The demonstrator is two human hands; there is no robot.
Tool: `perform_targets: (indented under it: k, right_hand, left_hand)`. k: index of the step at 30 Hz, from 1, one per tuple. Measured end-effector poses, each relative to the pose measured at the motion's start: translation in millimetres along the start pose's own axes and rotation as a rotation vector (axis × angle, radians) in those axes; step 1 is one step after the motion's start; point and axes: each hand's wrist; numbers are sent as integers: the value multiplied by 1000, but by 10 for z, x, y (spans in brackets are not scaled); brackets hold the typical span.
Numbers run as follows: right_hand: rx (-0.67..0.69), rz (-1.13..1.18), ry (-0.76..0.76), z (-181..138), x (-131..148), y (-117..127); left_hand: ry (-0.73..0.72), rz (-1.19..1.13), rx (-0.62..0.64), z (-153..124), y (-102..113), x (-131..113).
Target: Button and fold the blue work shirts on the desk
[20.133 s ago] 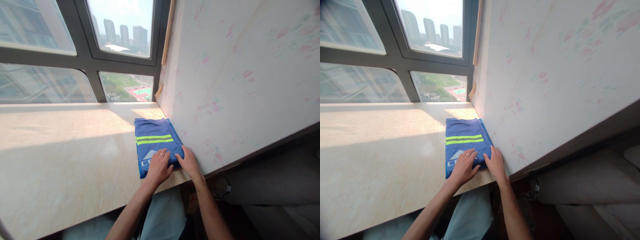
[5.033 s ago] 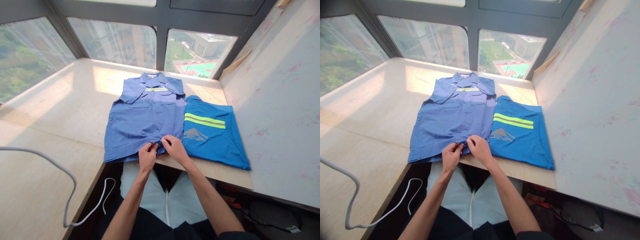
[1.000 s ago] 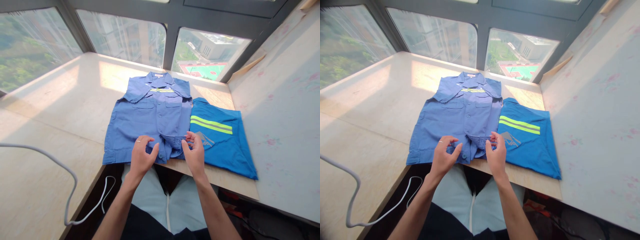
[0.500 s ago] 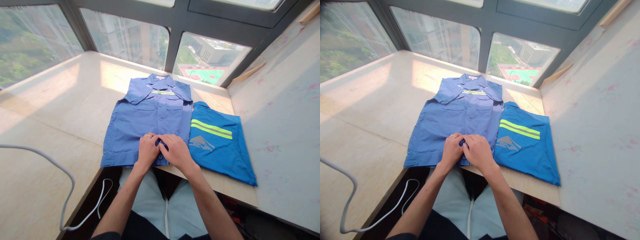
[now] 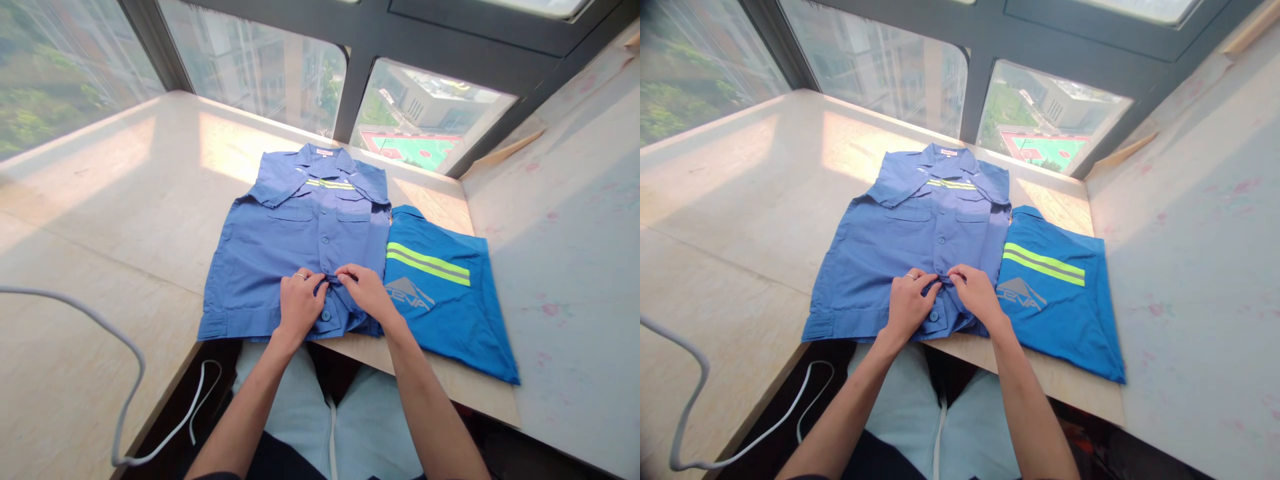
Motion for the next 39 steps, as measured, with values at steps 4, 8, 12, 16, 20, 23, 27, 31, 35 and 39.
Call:
perform_targets:
  k: [4,8,12,16,20,23,27,31,35,39]
  right_hand:
    - [-10,68,-36,-2,-88,-22]
    - [-37,55,-24,-42,-54,-38]
    - [-97,-195,35,-96,38,-91]
    - [-134,-567,254,-137,102,-171]
    - [-114,-689,352,-177,118,-201]
    - [-80,-635,324,-214,122,-213]
    - [-84,-497,215,-245,156,-230]
    - [-102,-421,92,-215,215,-242]
    - [-122,-435,16,-165,257,-278]
    - [-166,-437,-14,-146,254,-319]
  left_hand:
    - [-21,-17,-1,-2,6,-7]
    - [-23,-72,-10,5,22,-13]
    - [-23,-112,0,20,36,-13]
    - [-9,-157,-8,30,31,-2]
    - [13,-203,-25,32,26,5]
    - [24,-226,-26,29,29,2]
    - [25,-243,-28,28,32,5]
    - [14,-284,-26,35,28,31]
    - [5,-345,-19,36,32,54]
    - [6,-366,-12,23,44,56]
Point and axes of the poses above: each hand's wrist, its own z-axis towards the middle knuckle, its own y-axis out of the back of the hand, x = y × z, and after that the axes turned 7 degrees about z, right-handed
